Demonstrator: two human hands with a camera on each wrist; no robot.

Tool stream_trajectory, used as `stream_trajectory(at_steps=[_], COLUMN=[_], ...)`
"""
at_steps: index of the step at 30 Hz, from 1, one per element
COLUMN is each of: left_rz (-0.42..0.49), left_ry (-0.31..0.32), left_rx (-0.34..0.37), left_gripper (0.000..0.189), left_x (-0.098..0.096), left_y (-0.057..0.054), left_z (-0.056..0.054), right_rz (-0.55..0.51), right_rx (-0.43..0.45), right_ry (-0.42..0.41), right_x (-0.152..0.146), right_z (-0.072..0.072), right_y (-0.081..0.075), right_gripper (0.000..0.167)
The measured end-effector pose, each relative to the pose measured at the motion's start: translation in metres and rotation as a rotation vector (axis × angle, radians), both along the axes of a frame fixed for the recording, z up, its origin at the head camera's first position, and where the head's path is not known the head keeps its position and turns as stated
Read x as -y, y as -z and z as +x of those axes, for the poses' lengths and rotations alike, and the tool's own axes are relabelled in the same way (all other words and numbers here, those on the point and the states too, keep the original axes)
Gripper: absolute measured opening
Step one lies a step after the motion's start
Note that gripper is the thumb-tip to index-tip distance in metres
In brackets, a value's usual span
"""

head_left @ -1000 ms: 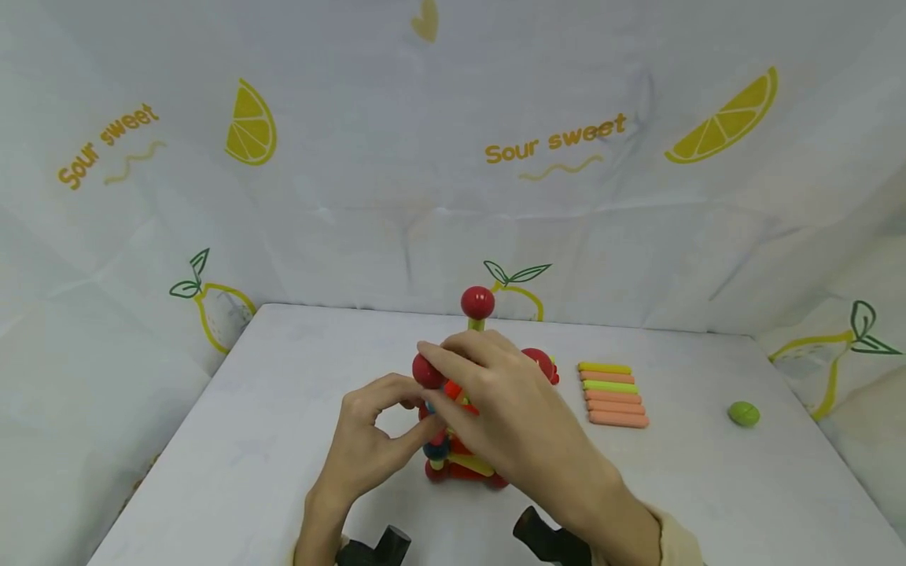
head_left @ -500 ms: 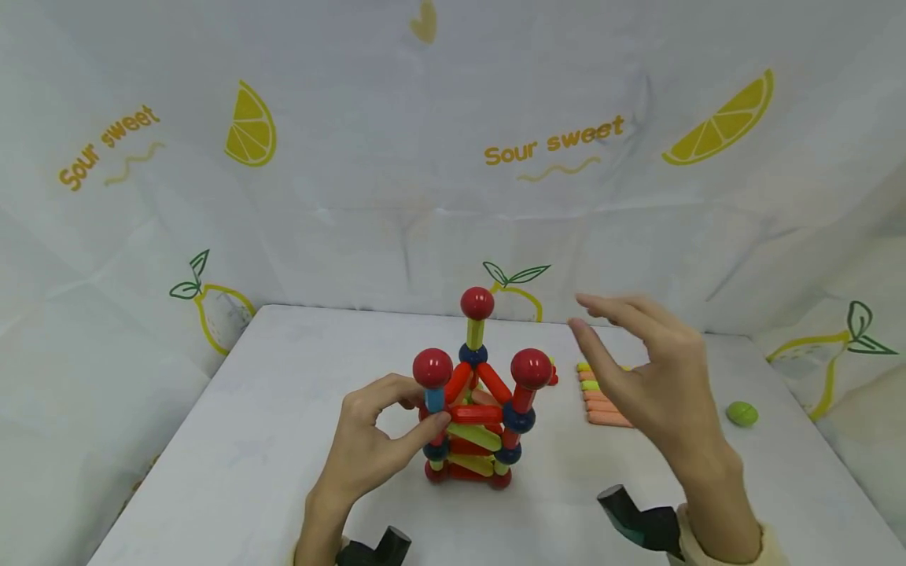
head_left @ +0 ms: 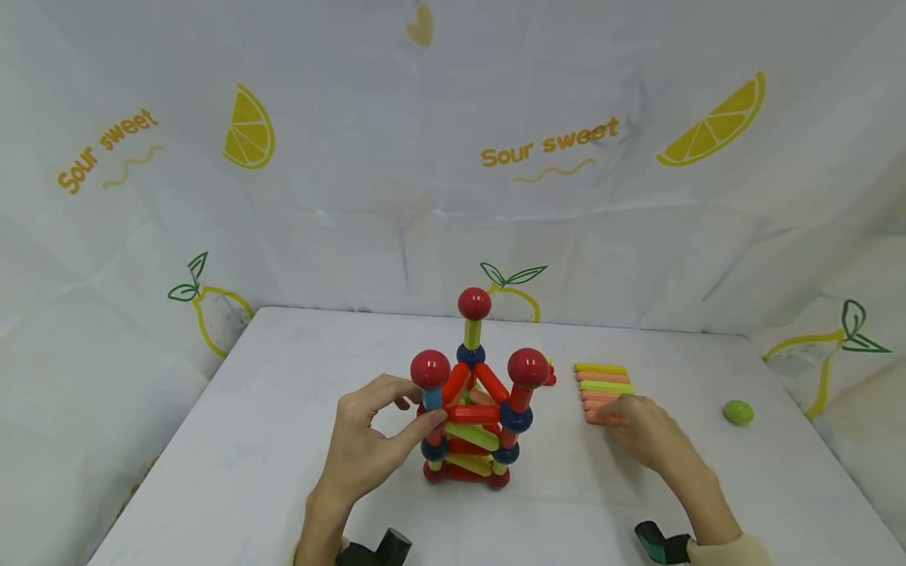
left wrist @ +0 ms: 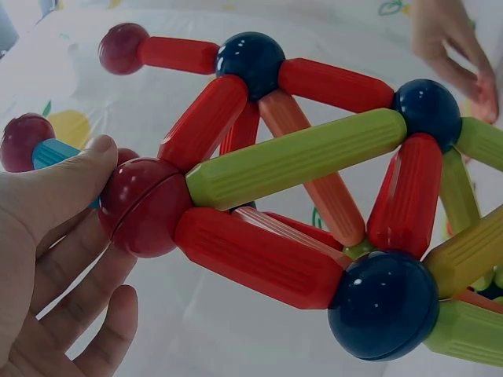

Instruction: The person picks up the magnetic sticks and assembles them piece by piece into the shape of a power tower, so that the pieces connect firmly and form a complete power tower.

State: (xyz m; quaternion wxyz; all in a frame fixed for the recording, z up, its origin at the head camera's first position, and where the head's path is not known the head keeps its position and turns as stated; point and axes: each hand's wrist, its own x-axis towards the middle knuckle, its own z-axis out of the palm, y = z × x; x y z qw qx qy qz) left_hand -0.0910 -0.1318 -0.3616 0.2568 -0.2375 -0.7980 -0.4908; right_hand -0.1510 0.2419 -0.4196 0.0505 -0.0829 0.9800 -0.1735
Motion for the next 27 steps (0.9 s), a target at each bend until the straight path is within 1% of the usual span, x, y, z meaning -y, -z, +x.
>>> stream_trajectory(at_steps=[2, 4, 8, 11, 13, 15, 17, 19, 20, 22, 24, 26, 27], left_rz=[-0.003, -0.007, -0.006, -0.003, -0.001, 0.001, 0.005, 0.008, 0.009, 0.01, 0.01, 0.011, 0.011], left_ry=[0.0, 0.001, 0.001, 0.003, 0.006, 0.009, 0.01, 0.008, 0.007, 0.003, 0.002, 0.003, 0.002], left_rx=[0.003, 0.005, 0.004, 0.004, 0.004, 0.005, 0.004, 0.001, -0.002, -0.004, -0.005, -0.004, -0.004], left_gripper=[0.027, 0.026, 0.026, 0.026, 0.026, 0.025, 0.025, 0.024, 0.024, 0.023, 0.023, 0.023, 0.023], left_x=[0.0, 0.0, 0.001, 0.001, 0.001, 0.001, 0.001, 0.001, 0.001, 0.0, 0.0, 0.0, 0.0], left_y=[0.0, 0.0, 0.0, 0.0, 0.0, 0.0, 0.0, 0.0, 0.0, 0.0, 0.0, 0.0, 0.0], left_z=[0.0, 0.0, 0.0, 0.0, 0.0, -0.001, -0.001, -0.001, -0.001, -0.002, -0.002, -0.001, -0.001], right_rz=[0.009, 0.008, 0.008, 0.024, 0.019, -0.014, -0.087, -0.169, -0.218, -0.32, -0.411, -0.508, -0.56], right_rx=[0.009, -0.005, -0.076, -0.101, -0.094, -0.095, -0.139, -0.23, -0.299, -0.444, -0.56, -0.646, -0.662], right_ry=[0.012, 0.012, -0.05, -0.1, -0.116, -0.114, -0.106, -0.107, -0.123, -0.17, -0.234, -0.308, -0.341], right_x=[0.0, 0.0, 0.0, -0.001, -0.001, 0.001, 0.006, 0.015, 0.02, 0.033, 0.048, 0.065, 0.074], right_z=[0.0, 0.001, -0.001, -0.001, 0.0, 0.003, 0.004, 0.006, 0.006, 0.008, 0.012, 0.017, 0.02], right_y=[0.005, 0.009, 0.017, 0.02, 0.019, 0.01, -0.007, -0.035, -0.051, -0.086, -0.12, -0.149, -0.162], right_gripper=[0.029, 0.033, 0.031, 0.024, 0.023, 0.024, 0.026, 0.027, 0.027, 0.031, 0.036, 0.042, 0.045])
